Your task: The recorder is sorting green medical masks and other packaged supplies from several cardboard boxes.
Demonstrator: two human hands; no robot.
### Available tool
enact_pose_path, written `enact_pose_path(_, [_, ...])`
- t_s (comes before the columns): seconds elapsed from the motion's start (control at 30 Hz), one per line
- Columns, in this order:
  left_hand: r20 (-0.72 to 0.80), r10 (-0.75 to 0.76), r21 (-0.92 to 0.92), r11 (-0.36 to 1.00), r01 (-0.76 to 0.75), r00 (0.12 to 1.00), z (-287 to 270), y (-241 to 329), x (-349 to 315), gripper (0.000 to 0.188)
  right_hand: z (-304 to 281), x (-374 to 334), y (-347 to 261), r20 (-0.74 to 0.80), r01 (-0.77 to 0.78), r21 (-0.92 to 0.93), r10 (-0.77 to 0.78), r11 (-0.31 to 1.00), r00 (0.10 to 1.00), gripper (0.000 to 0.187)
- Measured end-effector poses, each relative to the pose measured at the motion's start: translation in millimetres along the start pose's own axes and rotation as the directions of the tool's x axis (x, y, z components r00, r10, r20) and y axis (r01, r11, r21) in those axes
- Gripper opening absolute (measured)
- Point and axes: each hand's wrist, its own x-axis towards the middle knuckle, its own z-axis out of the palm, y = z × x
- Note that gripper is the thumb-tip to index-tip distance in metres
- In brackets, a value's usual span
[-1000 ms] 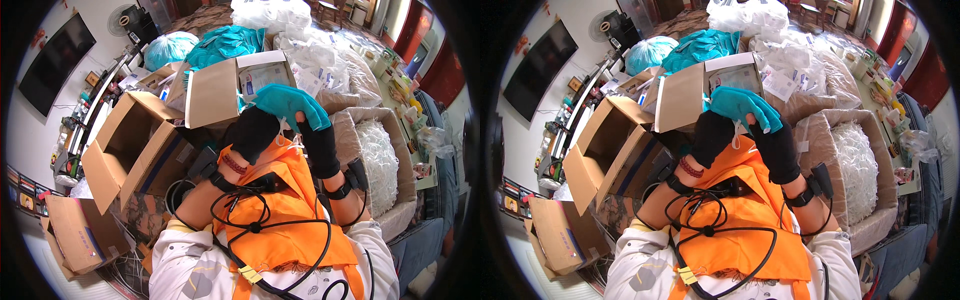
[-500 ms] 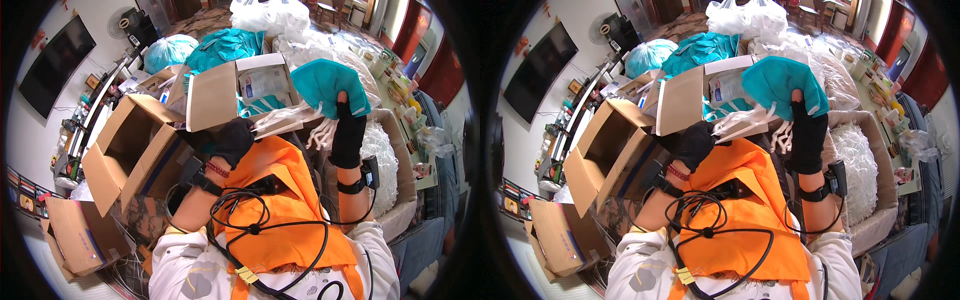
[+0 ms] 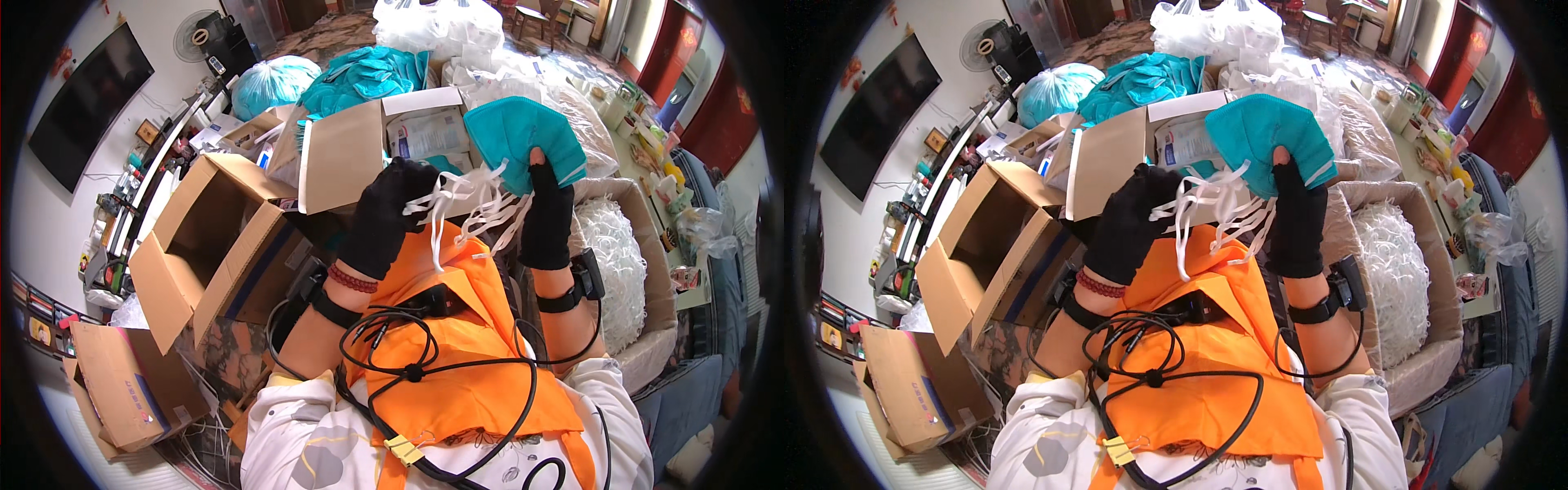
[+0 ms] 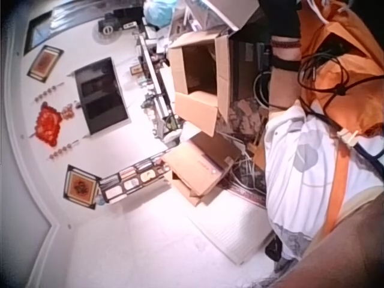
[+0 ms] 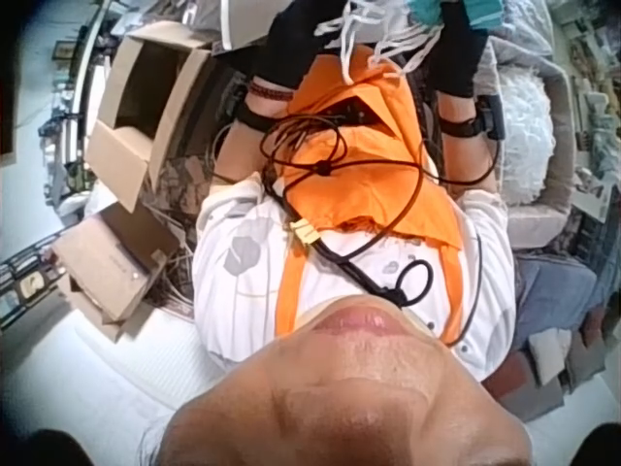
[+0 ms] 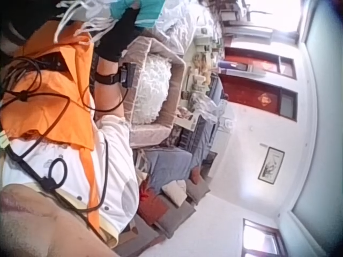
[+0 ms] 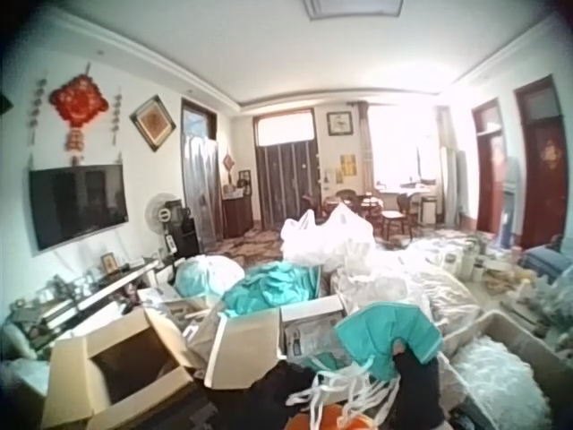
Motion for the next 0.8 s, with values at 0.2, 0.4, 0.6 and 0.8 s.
enact_pose_path(0.2, [-0.254,0.341,0.269,0.924,-0.272,0.905,37,-6,-10,0.035,2,3,5,-0.057,-0.03,0.009,0.03,1.0,0.998,0.036])
enact_pose_path(0.4, [-0.107,0.5,0.625,0.706,-0.333,0.859,58,6,-3,0.031,13,-4,15,0.046,-0.036,0.078,0.033,0.996,0.998,0.035])
enact_pose_path(0.6, [-0.003,0.537,0.739,0.569,-0.359,0.844,50,-5,-1,0.018,11,-7,18,0.029,-0.124,0.094,0.122,0.988,0.992,0.034])
enact_pose_path(0.8, [0.154,0.45,0.887,0.33,-0.324,0.88,28,-1,-13,0.015,-26,32,19,-0.268,-0.079,0.028,0.084,0.996,0.96,0.036])
